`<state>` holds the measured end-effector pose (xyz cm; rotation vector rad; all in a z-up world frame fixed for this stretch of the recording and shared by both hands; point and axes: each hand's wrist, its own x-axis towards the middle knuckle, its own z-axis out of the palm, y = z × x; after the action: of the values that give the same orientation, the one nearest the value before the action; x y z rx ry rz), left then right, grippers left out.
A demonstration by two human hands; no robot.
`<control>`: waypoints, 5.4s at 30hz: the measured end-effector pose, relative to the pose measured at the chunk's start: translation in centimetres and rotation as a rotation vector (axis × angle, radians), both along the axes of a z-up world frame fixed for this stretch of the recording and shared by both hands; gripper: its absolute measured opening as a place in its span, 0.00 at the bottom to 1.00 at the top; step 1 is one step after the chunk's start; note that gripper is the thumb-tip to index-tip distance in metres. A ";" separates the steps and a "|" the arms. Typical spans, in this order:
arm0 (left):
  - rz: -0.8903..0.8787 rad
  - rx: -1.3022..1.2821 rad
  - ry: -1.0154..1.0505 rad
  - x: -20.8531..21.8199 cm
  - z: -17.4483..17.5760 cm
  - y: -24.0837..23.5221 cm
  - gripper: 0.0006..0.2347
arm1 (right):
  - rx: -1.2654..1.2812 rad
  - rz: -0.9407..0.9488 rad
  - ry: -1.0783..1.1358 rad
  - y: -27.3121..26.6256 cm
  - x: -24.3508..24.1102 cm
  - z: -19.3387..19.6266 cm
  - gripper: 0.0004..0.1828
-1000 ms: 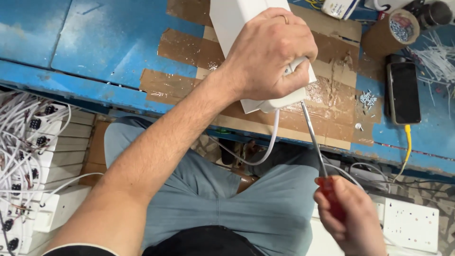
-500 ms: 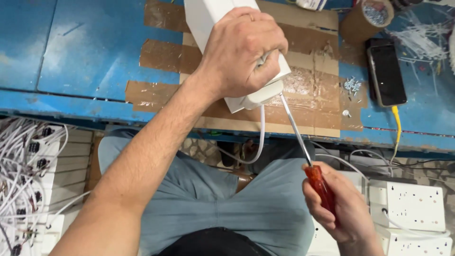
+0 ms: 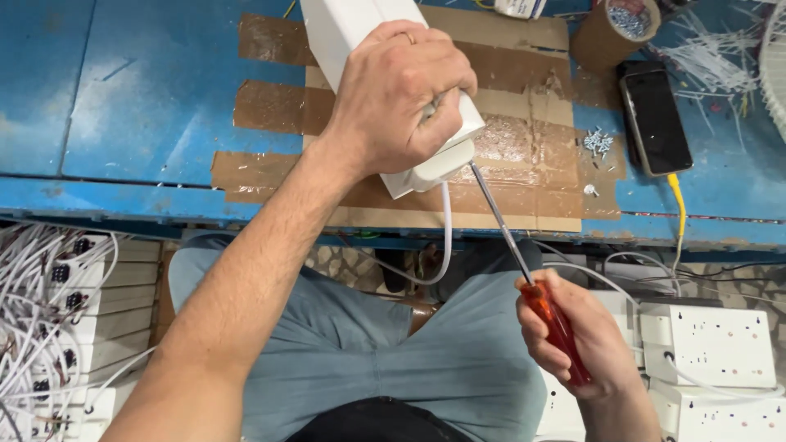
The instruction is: The person sits on the floor at a workbench and uses a red-handled screwdriver to drive screws, attaching a white plastic end cap to a white electronic enclosure box. They hold the enclosure steady with one hand while screwing, then set the finished unit aside and pick up the next enclosure to repeat the process.
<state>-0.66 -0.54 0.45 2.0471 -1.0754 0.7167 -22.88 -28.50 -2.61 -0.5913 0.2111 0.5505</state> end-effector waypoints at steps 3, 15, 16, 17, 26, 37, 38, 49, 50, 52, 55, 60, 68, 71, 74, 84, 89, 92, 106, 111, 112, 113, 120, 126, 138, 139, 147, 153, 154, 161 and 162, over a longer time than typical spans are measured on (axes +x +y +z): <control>-0.031 -0.007 0.022 -0.3 0.2 0.4 0.06 | -0.770 -0.084 -0.175 -0.4 -0.9 0.6 0.12; -0.013 -0.009 -0.044 0.3 -0.8 0.3 0.06 | -0.198 -0.027 0.027 0.1 -0.1 0.2 0.21; -0.029 -0.004 -0.044 0.1 -0.5 0.8 0.06 | -0.193 -0.042 0.029 0.7 -0.1 0.8 0.21; -0.043 0.013 -0.033 -0.1 -0.2 1.2 0.06 | -0.344 -0.024 0.006 1.3 0.0 1.4 0.21; -0.076 -0.016 -0.002 -1.2 1.2 1.0 0.08 | -1.006 -0.117 -0.092 -1.3 -3.6 0.3 0.15; -0.034 -0.022 -0.012 -1.4 0.6 1.3 0.09 | -1.166 -0.429 0.052 -6.1 -4.2 -6.9 0.15; -0.028 -0.014 0.011 -1.3 0.3 1.4 0.09 | -1.148 -0.437 0.068 -6.0 -4.2 -6.8 0.16; 0.035 -0.030 -0.066 -3.3 1.5 0.2 0.07 | -1.093 -0.442 0.087 -4.5 -4.9 -5.2 0.16; 0.034 -0.169 0.078 -4.7 1.6 -0.2 0.06 | -1.085 -0.438 0.077 -4.2 -4.9 -4.9 0.16; 0.039 -0.304 0.223 -8.7 1.2 -1.6 0.07 | -1.072 -0.427 0.066 -3.1 -4.7 -3.9 0.16; -0.116 -0.633 0.640 -15.3 -1.7 -5.3 0.03 | -0.993 -0.390 0.038 -1.1 -5.4 -2.1 0.15; -0.411 -1.270 1.781 -13.5 -8.3 -9.4 0.16 | -1.005 -0.201 -0.051 2.0 -5.7 0.4 0.17; -0.520 -1.504 1.649 -12.0 -10.7 -8.5 0.11 | -0.959 -0.072 -0.105 3.5 -4.8 -0.8 0.17; -0.520 -1.563 1.638 -12.0 -11.4 -7.9 0.09 | -0.953 -0.051 -0.099 3.3 -4.7 -1.1 0.17; -0.555 -1.536 1.617 -12.1 -11.7 -7.0 0.09 | -1.033 -0.028 -0.093 2.6 -4.8 -1.2 0.17; -0.671 -1.363 1.627 -11.9 -12.0 -4.9 0.09 | -0.678 -0.012 -0.045 0.0 -5.3 -2.9 0.17; -0.473 -1.064 1.536 -11.2 -12.3 -3.3 0.11 | -1.098 -0.035 -0.066 1.9 -5.0 -1.5 0.16; -0.377 -0.957 1.510 -11.1 -11.9 -2.5 0.12 | -1.329 -0.096 -0.122 3.4 -5.2 -1.2 0.17; -0.079 -1.437 1.497 -13.0 -8.1 -6.4 0.22 | -1.293 -0.117 -0.262 4.7 -5.4 -1.8 0.17; -0.035 -1.460 1.461 -12.7 -5.5 -7.5 0.24 | -1.253 -0.149 -0.306 4.7 -5.1 -2.4 0.17; -0.034 -1.470 1.455 -12.7 -5.9 -8.0 0.24 | -1.256 -0.142 -0.313 4.8 -5.0 -2.3 0.17; -0.022 -1.467 1.400 -12.6 -6.2 -8.4 0.24 | -1.254 -0.159 -0.306 5.0 -5.0 -2.2 0.18; 0.034 -1.559 1.135 -12.9 -5.7 -10.8 0.25 | -1.393 -0.179 -0.444 4.5 -4.9 -2.6 0.19; 0.072 -1.517 1.134 -13.0 -5.6 -11.1 0.24 | -1.445 -0.191 -0.484 4.0 -4.2 -2.5 0.20; -0.026 -1.525 1.019 -13.1 -5.2 -10.7 0.26 | -1.383 -0.197 -0.430 3.8 -3.9 -2.8 0.17; -0.024 -1.529 1.018 -13.1 -5.1 -10.7 0.26 | -1.386 -0.193 -0.431 3.8 -3.8 -2.6 0.17; -0.046 -1.556 0.994 -13.0 -5.2 -10.7 0.31 | -1.401 -0.172 -0.419 4.1 -4.0 -2.4 0.18; 0.017 -1.459 1.066 -13.3 -5.2 -10.2 0.31 | -1.560 -0.183 -0.596 5.0 -4.4 -1.8 0.20; 0.016 -1.458 1.068 -13.4 -5.1 -10.1 0.31 | -1.560 -0.184 -0.594 5.0 -4.3 -1.7 0.20; -0.012 -1.515 0.986 -13.2 -5.6 -10.7 0.30 | -1.348 -0.114 -0.369 3.8 -3.6 -1.4 0.16; -0.034 -1.526 0.958 -13.2 -6.0 -10.7 0.29 | -1.344 -0.097 -0.377 3.9 -3.5 -1.5 0.16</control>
<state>-13.88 -11.26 -5.51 0.7531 0.1255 0.2324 -26.37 -24.61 -4.07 -1.9562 0.2315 0.1195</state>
